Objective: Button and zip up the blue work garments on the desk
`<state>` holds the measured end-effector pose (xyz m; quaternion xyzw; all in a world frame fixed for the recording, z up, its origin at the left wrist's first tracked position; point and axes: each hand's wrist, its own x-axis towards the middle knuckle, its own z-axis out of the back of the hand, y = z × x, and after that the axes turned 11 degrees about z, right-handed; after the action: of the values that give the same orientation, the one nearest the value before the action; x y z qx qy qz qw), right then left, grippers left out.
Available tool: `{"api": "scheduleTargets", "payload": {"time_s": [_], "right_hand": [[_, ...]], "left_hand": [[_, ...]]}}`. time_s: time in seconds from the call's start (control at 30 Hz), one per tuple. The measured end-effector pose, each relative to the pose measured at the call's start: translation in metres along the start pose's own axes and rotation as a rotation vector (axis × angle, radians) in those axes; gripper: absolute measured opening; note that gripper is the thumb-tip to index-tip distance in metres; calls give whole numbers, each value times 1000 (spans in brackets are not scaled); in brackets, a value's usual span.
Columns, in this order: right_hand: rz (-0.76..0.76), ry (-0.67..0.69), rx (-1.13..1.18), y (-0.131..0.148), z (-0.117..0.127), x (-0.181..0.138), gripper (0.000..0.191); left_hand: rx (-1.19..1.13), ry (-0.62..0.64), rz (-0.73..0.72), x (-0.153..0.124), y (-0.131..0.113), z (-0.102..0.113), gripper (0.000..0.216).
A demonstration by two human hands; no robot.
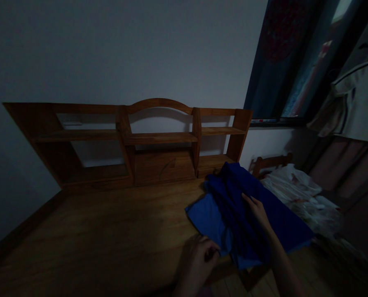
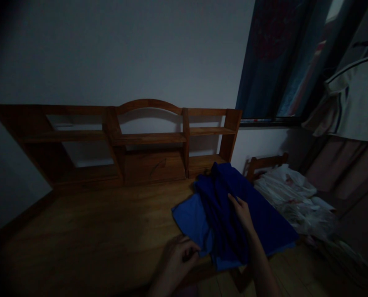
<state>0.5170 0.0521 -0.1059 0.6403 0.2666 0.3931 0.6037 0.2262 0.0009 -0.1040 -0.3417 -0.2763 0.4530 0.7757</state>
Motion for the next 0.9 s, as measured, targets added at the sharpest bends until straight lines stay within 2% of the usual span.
{"api": "scheduleTargets", "payload": {"time_s": [0.2,0.43,0.57,0.73,0.9], "right_hand": [[20,-20,-23,-1,-1,1,46],[21,2,-19,4,-2,0,46],[30,11,-22,3,-2,1,47],[50,13,-12,5,-4,-2,44],[58,4,-29,5,-3,-3,41]], "left_hand": [[-12,-30,56,7,2,-12,15],[-48,-14,82,8,7,-14,12],[-106,9,150,7,9,-15,17],[-96,3,98,6,8,-13,28],[-78,2,96,6,7,-14,29]]}}
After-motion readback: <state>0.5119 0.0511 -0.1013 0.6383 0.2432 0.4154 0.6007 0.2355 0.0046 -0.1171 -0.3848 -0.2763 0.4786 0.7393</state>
